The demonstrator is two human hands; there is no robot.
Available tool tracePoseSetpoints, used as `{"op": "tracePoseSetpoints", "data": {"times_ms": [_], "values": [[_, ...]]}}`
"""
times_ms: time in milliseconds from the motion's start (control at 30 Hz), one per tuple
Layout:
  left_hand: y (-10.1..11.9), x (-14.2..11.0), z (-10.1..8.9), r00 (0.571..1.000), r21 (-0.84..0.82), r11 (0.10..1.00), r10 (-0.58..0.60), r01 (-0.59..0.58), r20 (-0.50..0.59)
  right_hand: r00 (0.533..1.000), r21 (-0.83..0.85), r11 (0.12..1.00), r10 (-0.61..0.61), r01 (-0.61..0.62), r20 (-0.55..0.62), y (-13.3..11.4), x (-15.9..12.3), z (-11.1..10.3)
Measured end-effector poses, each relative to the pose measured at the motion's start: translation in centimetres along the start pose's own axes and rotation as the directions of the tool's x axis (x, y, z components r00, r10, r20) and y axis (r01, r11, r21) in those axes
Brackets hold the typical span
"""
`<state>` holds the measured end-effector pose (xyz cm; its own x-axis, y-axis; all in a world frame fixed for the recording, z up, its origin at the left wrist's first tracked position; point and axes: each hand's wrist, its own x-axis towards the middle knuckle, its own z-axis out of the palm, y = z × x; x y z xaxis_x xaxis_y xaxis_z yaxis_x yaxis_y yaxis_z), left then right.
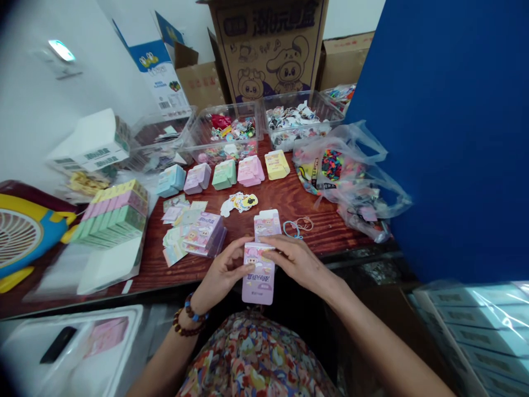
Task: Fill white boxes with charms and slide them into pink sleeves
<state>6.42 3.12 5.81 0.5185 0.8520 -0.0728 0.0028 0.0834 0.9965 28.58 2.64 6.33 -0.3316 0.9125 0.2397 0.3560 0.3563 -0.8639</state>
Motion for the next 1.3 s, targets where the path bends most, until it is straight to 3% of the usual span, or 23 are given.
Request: {"op": "tracePoseSetpoints", "data": {"times_ms": [100, 267, 333, 433, 533, 600, 667, 733, 833, 900, 967, 1033, 1067, 1133, 1167, 1300], "values": [[-0.2, 0.0, -0.1, 0.999, -0.025, 1.000, -0.017, 0.017, 0.031, 0.996, 0.088, 0.996, 0.032, -0.025, -0.086, 0.3, -0.7, 0.7], [-0.5, -0.2, -0.2, 0.995, 0.044, 0.997, -0.074, 0.071, 0.071, 0.983, 0.325, 0.929, 0.178, -0.180, 0.036, 1.1, -0.8, 1.0], [-0.4, 0.1, -0.2, 0.996, 0.009, 0.997, -0.080, 0.079, 0.036, 0.948, 0.464, 0.835, 0.317, -0.295, 0.031, 1.9, -0.5, 1.1], [-0.8, 0.8, -0.1, 0.996, -0.071, 0.996, -0.065, 0.061, -0.063, 0.837, 0.686, 0.634, 0.543, -0.357, -0.066, 3.0, 0.1, 1.5], [-2.1, 1.4, 0.6, 0.986, 0.131, 0.983, 0.144, -0.131, -0.090, 0.780, 0.783, 0.515, 0.622, -0.348, -0.063, 2.9, 0.5, 2.9], [-3.0, 1.5, 1.3, 0.943, 0.366, 0.888, 0.325, -0.279, -0.070, 0.781, 0.788, 0.481, 0.624, -0.384, 0.000, 2.2, 0.4, 4.3], [-3.5, 1.4, 1.8, 0.898, 0.482, 0.811, 0.428, -0.331, -0.103, 0.794, 0.773, 0.469, 0.603, -0.428, 0.074, 1.7, 0.3, 5.3], [-3.5, 1.1, 1.9, 0.876, 0.501, 0.808, 0.448, -0.311, -0.178, 0.821, 0.719, 0.510, 0.552, -0.472, 0.147, 1.7, 0.6, 5.5], [-2.9, 0.1, 1.3, 0.889, 0.465, 0.847, 0.396, -0.257, -0.229, 0.864, 0.557, 0.679, 0.479, -0.478, 0.156, 2.4, 3.5, 4.3], [-2.8, -0.9, 0.7, 0.910, 0.452, 0.860, 0.358, -0.235, -0.208, 0.904, 0.412, 0.811, 0.420, -0.415, 0.085, 2.6, 7.3, 3.5], [-3.4, -1.7, 0.3, 0.933, 0.461, 0.864, 0.313, -0.201, -0.179, 0.939, 0.254, 0.904, 0.333, -0.343, 0.085, 2.2, 12.1, 3.8], [-4.6, -2.1, 0.1, 0.951, 0.486, 0.857, 0.272, -0.171, -0.145, 0.950, 0.105, 0.957, 0.249, -0.271, 0.187, 1.4, 17.3, 5.4], [-5.4, -2.2, 0.0, 0.959, 0.500, 0.849, 0.261, -0.173, -0.113, 0.951, 0.016, 0.984, 0.165, -0.176, 0.262, 0.9, 19.9, 6.6], [-7.1, -2.1, -0.1, 0.960, 0.521, 0.827, 0.276, -0.210, -0.052, 0.912, -0.199, 0.979, 0.035, 0.051, 0.409, 0.1, 24.5, 9.4], [-7.9, -2.0, -0.2, 0.960, 0.532, 0.820, 0.275, -0.212, -0.041, 0.879, -0.321, 0.938, 0.039, 0.132, 0.474, -0.1, 26.5, 10.7], [-9.7, -1.7, -0.5, 0.985, 0.524, 0.842, 0.171, -0.130, -0.030, 0.784, -0.494, 0.833, 0.126, 0.248, 0.608, 0.4, 31.3, 15.0]]}}
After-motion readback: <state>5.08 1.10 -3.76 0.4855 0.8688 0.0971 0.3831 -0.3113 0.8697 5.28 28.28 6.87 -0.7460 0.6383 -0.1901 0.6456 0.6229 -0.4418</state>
